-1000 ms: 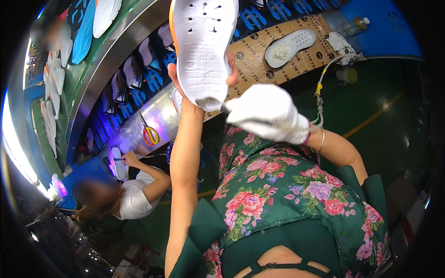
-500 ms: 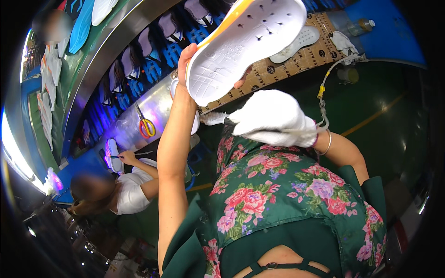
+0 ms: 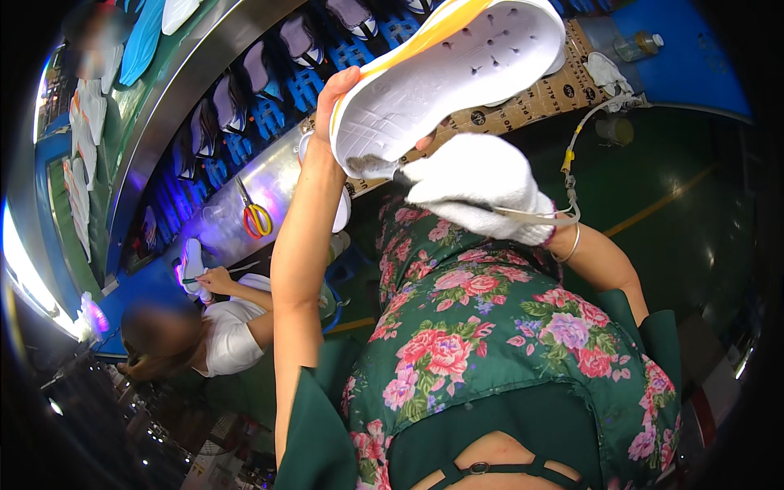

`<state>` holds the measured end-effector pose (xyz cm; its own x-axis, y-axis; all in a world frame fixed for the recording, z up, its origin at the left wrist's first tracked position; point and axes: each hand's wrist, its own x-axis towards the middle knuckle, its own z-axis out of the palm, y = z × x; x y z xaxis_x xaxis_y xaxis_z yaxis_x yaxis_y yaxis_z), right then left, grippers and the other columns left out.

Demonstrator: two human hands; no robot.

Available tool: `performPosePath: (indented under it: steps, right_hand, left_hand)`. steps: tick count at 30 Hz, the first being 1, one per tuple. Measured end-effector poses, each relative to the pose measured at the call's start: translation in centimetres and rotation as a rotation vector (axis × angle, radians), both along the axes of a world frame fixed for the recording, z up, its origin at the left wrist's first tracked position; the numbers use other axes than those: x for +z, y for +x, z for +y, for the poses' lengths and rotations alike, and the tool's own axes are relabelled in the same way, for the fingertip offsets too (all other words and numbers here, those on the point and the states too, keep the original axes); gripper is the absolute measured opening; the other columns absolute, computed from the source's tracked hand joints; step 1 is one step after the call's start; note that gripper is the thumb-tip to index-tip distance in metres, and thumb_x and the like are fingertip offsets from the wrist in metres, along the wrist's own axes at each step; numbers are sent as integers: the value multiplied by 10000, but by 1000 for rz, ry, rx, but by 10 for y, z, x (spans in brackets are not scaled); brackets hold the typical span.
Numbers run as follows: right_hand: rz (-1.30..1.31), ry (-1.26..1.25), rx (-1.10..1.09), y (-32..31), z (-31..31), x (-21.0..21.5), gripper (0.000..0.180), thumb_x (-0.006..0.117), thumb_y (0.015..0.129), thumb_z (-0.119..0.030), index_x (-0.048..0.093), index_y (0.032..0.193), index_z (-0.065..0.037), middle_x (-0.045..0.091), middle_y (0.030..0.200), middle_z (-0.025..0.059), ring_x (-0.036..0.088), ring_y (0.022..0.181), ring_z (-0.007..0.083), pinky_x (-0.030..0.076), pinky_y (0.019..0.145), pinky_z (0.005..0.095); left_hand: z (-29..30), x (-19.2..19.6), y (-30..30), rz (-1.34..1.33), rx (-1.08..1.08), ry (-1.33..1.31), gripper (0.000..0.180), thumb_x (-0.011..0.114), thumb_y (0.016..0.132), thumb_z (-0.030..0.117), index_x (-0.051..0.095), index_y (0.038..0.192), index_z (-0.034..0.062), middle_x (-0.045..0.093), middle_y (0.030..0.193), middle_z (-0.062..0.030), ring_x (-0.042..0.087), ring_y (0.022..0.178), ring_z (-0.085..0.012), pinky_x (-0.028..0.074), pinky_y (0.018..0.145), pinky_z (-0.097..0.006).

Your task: The person scrubs the soles of white and blue slippers using a brush while standing at a factory workstation. The person repeatedly picks up slippers from a conveyor belt, scrubs their soles, and places them back on the belt.

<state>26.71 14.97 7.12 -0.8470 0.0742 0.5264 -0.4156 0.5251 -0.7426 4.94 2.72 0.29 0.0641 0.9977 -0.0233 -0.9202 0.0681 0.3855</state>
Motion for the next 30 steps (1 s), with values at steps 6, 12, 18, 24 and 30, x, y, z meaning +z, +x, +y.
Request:
performPosePath:
  steps: [6, 12, 18, 24, 30]
  right_hand:
    - [-217, -392, -100, 4, -3, -13, 172, 847, 778, -84, 800, 943, -78, 780, 939, 83, 730, 827, 212, 573, 766, 330]
    - [-346, -678, 38, 9, -8, -13, 151, 810, 831, -52, 791, 978, -21, 775, 970, 97, 727, 849, 154, 584, 785, 300]
    - [-344, -904, -134, -2, 15, -11, 189, 797, 845, -7, 781, 1032, 19, 775, 999, 92, 723, 900, 137, 589, 823, 279]
    - [-59, -138, -251, -29, 83, -7, 215, 778, 872, -29, 772, 1084, 5, 772, 1038, 111, 732, 915, 164, 591, 832, 287]
    - [171, 556, -328, -31, 57, -14, 265, 773, 820, -42, 758, 1082, -77, 754, 1030, 102, 712, 930, 271, 572, 776, 354]
  left_hand:
    - [3, 11, 17, -231, 114, -55, 909, 580, 857, 662, 456, 1504, 35, 535, 1341, -354, 599, 1069, -471, 531, 834, -534]
    - [1, -1, 16, -220, 83, 142, 994, 562, 812, 725, 446, 1500, 16, 532, 1283, -370, 567, 943, -460, 497, 775, -536]
    - [-9, -2, 35, -210, 412, -184, 859, 470, 938, 641, 403, 1539, 32, 572, 1395, -282, 629, 1152, -481, 520, 965, -618]
    - [-18, -6, 75, -203, 357, -243, 841, 367, 968, 678, 423, 1527, 52, 597, 1297, -287, 640, 1011, -463, 564, 797, -567]
    - [-23, -24, 78, -323, 318, -100, 844, 381, 962, 677, 425, 1546, 69, 565, 1368, -297, 587, 1087, -505, 503, 911, -596]
